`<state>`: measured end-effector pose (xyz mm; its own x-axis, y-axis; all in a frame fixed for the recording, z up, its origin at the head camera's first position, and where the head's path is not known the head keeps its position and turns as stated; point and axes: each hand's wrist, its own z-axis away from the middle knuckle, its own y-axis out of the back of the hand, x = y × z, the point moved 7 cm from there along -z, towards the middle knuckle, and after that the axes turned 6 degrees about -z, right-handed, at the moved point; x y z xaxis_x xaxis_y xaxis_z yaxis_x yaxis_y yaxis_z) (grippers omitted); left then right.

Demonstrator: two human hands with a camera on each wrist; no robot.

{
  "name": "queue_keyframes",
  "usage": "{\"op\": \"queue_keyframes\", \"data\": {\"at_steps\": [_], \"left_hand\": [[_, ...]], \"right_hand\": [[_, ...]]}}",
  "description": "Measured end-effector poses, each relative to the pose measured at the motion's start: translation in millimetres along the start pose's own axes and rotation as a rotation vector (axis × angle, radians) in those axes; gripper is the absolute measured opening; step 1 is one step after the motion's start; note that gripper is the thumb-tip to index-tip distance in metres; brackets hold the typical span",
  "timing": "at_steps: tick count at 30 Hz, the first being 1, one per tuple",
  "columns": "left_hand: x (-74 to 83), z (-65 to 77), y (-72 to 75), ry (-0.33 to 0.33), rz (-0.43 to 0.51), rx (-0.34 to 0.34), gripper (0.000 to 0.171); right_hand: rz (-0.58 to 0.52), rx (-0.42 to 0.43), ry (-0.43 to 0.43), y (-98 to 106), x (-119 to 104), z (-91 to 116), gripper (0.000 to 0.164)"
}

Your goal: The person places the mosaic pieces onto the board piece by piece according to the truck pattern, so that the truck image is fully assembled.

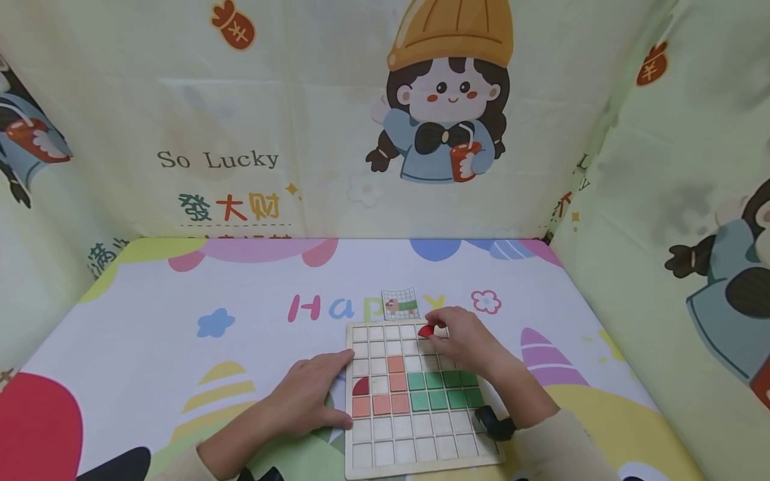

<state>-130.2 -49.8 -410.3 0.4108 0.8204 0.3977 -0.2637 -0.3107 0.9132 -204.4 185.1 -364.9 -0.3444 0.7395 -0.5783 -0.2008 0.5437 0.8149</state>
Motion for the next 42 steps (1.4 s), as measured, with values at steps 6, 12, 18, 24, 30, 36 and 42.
{"op": "queue_keyframes", "data": {"at_steps": [6,12,18,24,30,36,42], "left_hand": [[-0.4,-0.3,-1.0,0.004,-0.004,-0.004,0.099],[-0.6,-0.1,-0.4,0.008,-0.003,-0.007,0.100],[-2.7,-1.5,-2.2,0.022,0.000,-0.017,0.100],[-3.5,-2.1,-2.3,0.025,0.001,-0.022,0.100],[-3.8,-2.1,-2.4,0.029,0.003,-0.025,0.101],[-4.4,-2.4,-3.8,0.029,0.002,-0.025,0.101],[-4.6,-3.0,-3.3,0.028,0.004,-0.024,0.101]], "right_hand": [[0.015,-0.037,0.071,-17.0,-19.0,-0.4,0.025],[0.021,-0.070,0.136,-28.0,-32.0,0.2,0.021],[0.036,-0.126,0.138,-39.9,-40.9,-0.8,0.022],[0.058,-0.146,0.173,-50.6,-51.1,-1.7,0.020],[0.090,-0.172,0.141,-59.7,-55.5,-4.0,0.024],[0.078,-0.210,0.135,-65.5,-57.4,-5.0,0.024],[0.093,-0.238,0.134,-70.0,-57.6,-7.3,0.025]]}}
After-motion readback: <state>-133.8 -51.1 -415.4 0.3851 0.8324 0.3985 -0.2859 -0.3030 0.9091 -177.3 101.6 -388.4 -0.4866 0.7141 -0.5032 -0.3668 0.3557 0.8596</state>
